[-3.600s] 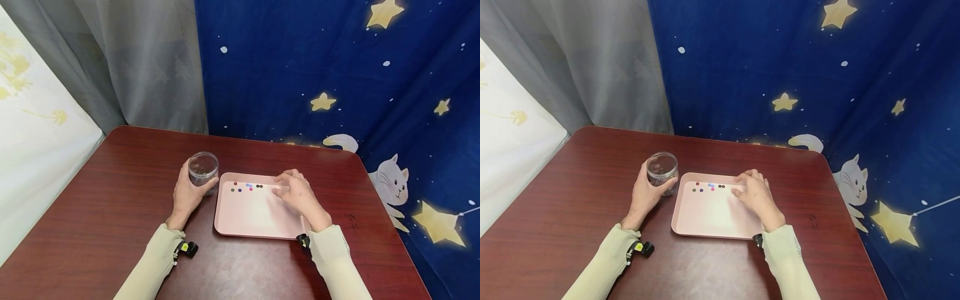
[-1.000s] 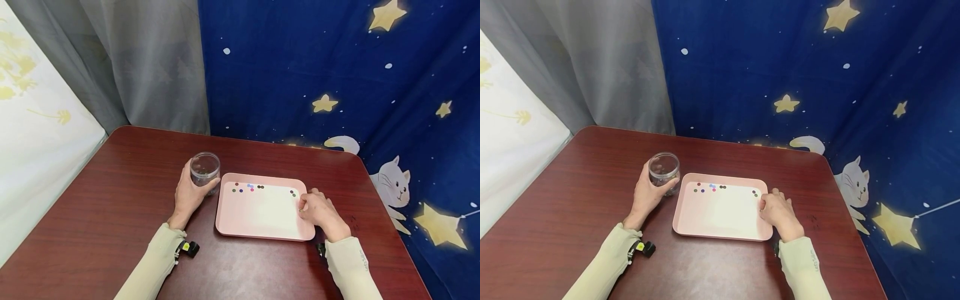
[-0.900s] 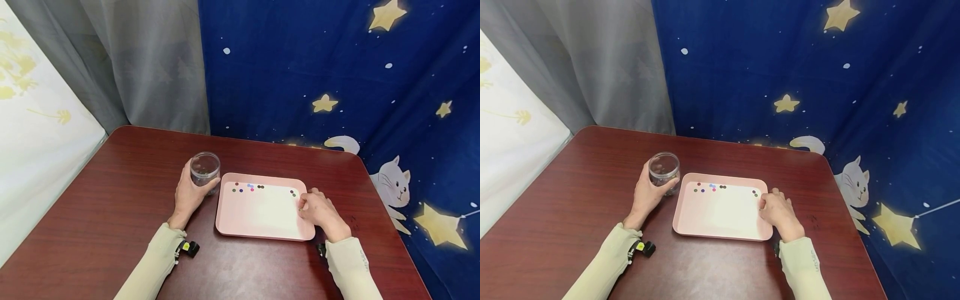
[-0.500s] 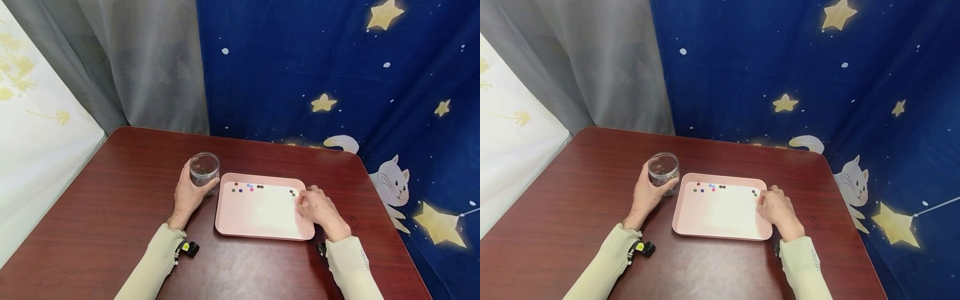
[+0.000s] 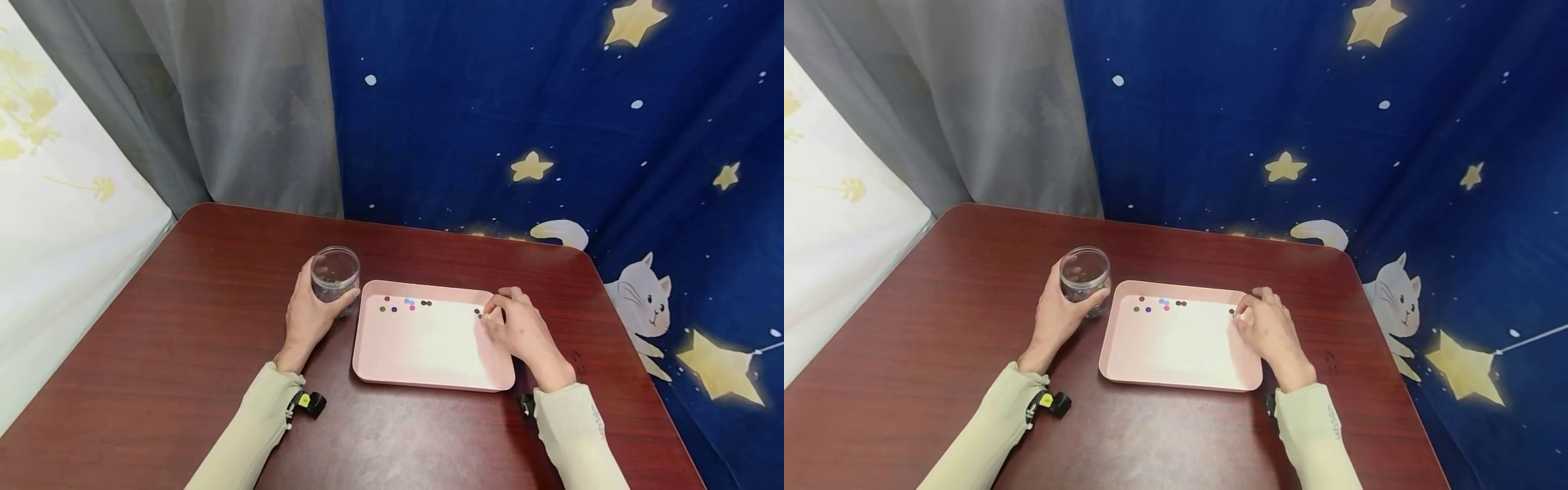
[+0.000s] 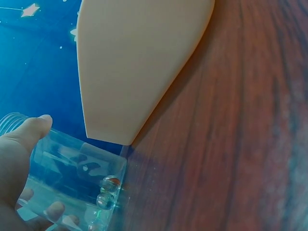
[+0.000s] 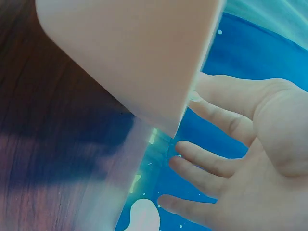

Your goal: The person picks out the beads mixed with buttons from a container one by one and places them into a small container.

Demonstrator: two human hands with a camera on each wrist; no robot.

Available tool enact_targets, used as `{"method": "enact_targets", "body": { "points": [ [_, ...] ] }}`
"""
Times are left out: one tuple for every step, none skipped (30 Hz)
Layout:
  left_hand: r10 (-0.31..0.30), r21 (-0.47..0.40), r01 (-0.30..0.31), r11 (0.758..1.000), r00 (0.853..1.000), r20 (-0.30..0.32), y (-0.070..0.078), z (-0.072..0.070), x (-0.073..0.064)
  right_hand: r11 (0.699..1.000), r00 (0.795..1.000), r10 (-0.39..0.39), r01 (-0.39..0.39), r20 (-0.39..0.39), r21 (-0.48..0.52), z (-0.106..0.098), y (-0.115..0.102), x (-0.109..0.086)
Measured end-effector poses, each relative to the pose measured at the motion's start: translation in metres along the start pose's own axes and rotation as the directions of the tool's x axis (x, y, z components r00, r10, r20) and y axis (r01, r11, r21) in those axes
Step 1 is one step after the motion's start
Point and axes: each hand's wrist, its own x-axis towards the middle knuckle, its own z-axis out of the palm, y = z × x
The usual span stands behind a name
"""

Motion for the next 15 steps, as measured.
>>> {"method": "enact_targets", "body": {
  "points": [
    [0.000, 0.001, 0.000, 1.000, 1.000, 0.001, 0.0001, 0.0000, 0.0001, 1.000, 1.000, 0.000, 0.000, -0.006, 0.007, -0.0001, -0.0002, 0.0003],
    [-0.003, 0.001, 0.003, 1.000, 1.000, 0.000, 0.0005, -0.0001, 0.0002, 1.000, 1.000, 0.000, 0.000, -0.012, 0.013, 0.0001, -0.0001, 0.0006],
    [-0.003, 0.002, 0.003, 1.000, 1.000, 0.001, 0.0008, -0.0003, 0.0001, 1.000, 1.000, -0.001, 0.001, -0.019, 0.020, 0.0001, -0.0004, 0.0008],
    [-0.004, 0.004, 0.004, 1.000, 1.000, 0.002, 0.0008, -0.0005, 0.0001, 1.000, 1.000, -0.002, 0.002, -0.025, 0.027, 0.0002, -0.0006, 0.0010],
    [-0.005, 0.007, 0.005, 1.000, 1.000, 0.003, 0.0011, -0.0007, 0.0001, 0.999, 0.999, -0.005, 0.006, -0.032, 0.034, 0.0002, -0.0009, 0.0012],
    [-0.006, 0.008, 0.006, 1.000, 1.000, 0.002, 0.0014, -0.0008, 0.0000, 0.999, 0.999, -0.009, 0.011, -0.041, 0.044, 0.0003, -0.0014, 0.0015],
    [-0.006, 0.009, 0.006, 1.000, 1.000, 0.001, 0.0014, -0.0009, 0.0000, 0.998, 0.999, -0.016, 0.019, -0.052, 0.052, 0.0003, -0.0018, 0.0018],
    [-0.005, 0.010, 0.005, 1.000, 1.000, 0.000, 0.0017, -0.0009, 0.0000, 0.998, 0.998, -0.024, 0.028, -0.064, 0.057, 0.0004, -0.0021, 0.0023],
    [-0.005, 0.011, 0.005, 1.000, 1.000, 0.000, 0.0018, -0.0010, 0.0000, 0.997, 0.997, -0.033, 0.038, -0.076, 0.064, 0.0002, -0.0026, 0.0029],
    [-0.004, 0.013, 0.004, 1.000, 1.000, -0.001, 0.0017, -0.0011, 0.0000, 0.996, 0.995, -0.041, 0.047, -0.087, 0.070, -0.0001, -0.0031, 0.0034],
    [-0.004, 0.013, 0.004, 1.000, 1.000, -0.003, 0.0017, -0.0010, 0.0001, 0.996, 0.994, -0.049, 0.056, -0.098, 0.074, -0.0004, -0.0037, 0.0040],
    [-0.006, 0.014, 0.006, 1.000, 1.000, -0.004, 0.0014, -0.0010, 0.0002, 0.995, 0.993, -0.054, 0.063, -0.108, 0.079, -0.0008, -0.0043, 0.0046],
    [-0.006, 0.013, 0.007, 1.000, 1.000, -0.004, 0.0014, -0.0009, 0.0004, 0.994, 0.992, -0.058, 0.068, -0.115, 0.082, -0.0013, -0.0048, 0.0049],
    [-0.007, 0.013, 0.007, 1.000, 1.000, -0.005, 0.0014, -0.0008, 0.0005, 0.994, 0.991, -0.061, 0.072, -0.122, 0.083, -0.0016, -0.0051, 0.0053],
    [-0.007, 0.013, 0.007, 1.000, 1.000, -0.006, 0.0011, -0.0006, 0.0006, 0.994, 0.990, -0.065, 0.076, -0.128, 0.084, -0.0022, -0.0056, 0.0055]
  ]
}}
